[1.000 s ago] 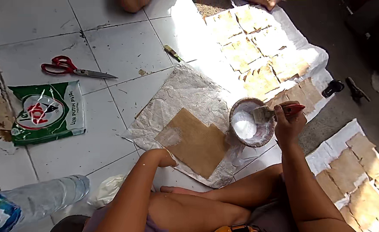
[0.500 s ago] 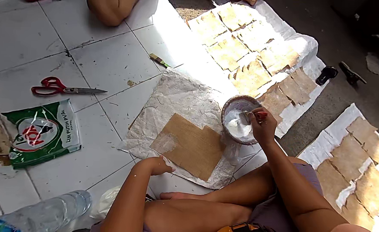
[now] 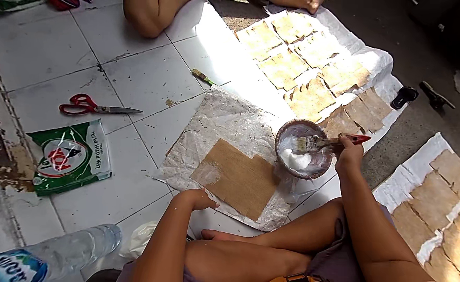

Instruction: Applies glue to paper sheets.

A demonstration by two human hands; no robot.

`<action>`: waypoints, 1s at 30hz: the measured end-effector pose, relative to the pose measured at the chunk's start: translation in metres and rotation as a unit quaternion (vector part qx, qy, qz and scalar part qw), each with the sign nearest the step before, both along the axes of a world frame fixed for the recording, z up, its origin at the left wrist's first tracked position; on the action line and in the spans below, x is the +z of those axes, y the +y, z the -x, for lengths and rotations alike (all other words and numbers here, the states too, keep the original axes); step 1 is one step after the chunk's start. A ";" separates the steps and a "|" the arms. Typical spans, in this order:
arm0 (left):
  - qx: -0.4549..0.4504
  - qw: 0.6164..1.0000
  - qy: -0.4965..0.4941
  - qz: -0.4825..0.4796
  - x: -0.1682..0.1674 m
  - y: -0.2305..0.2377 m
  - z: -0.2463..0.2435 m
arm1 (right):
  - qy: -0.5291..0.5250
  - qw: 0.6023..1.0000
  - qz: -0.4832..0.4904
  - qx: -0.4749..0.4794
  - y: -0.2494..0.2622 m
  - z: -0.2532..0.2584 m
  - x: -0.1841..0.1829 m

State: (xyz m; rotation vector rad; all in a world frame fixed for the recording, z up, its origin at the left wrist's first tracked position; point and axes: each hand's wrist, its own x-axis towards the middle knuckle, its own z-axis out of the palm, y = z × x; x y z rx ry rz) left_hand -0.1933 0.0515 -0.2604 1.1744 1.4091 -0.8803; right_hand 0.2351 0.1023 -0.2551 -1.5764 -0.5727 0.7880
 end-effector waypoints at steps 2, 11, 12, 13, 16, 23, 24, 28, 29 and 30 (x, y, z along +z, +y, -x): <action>-0.016 1.000 0.003 -0.002 0.008 0.001 -0.005 | 0.066 0.996 0.022 -0.056 0.002 -0.012 0.004; -0.044 0.999 -0.013 -0.020 0.008 0.001 -0.005 | 0.150 0.972 -0.028 0.177 0.025 0.131 0.033; -0.047 0.999 -0.014 -0.021 0.009 0.002 -0.006 | 0.142 0.968 -0.030 0.207 0.026 0.154 0.024; -0.047 0.999 -0.016 -0.022 0.010 0.002 -0.006 | 0.130 0.962 -0.030 0.239 0.026 0.175 0.012; -0.047 0.999 -0.013 -0.020 0.013 0.002 -0.006 | 0.086 0.938 -0.030 0.335 0.024 0.218 -0.032; -0.035 0.999 -0.013 -0.027 0.018 0.006 -0.007 | -0.137 0.915 -0.131 0.356 0.022 0.227 -0.033; -0.036 0.999 -0.015 -0.029 0.020 0.006 -0.007 | -0.108 0.916 -0.136 0.363 0.019 0.234 -0.031; -0.038 0.999 -0.026 -0.025 0.022 0.007 -0.007 | -0.141 0.890 -0.101 0.422 0.021 0.246 -0.051; -0.036 0.999 -0.023 -0.029 0.019 0.005 -0.006 | -0.188 0.886 -0.102 0.411 0.028 0.242 -0.053; -0.030 0.999 -0.022 -0.032 0.018 0.004 -0.004 | -0.230 0.884 -0.103 0.393 0.035 0.237 -0.050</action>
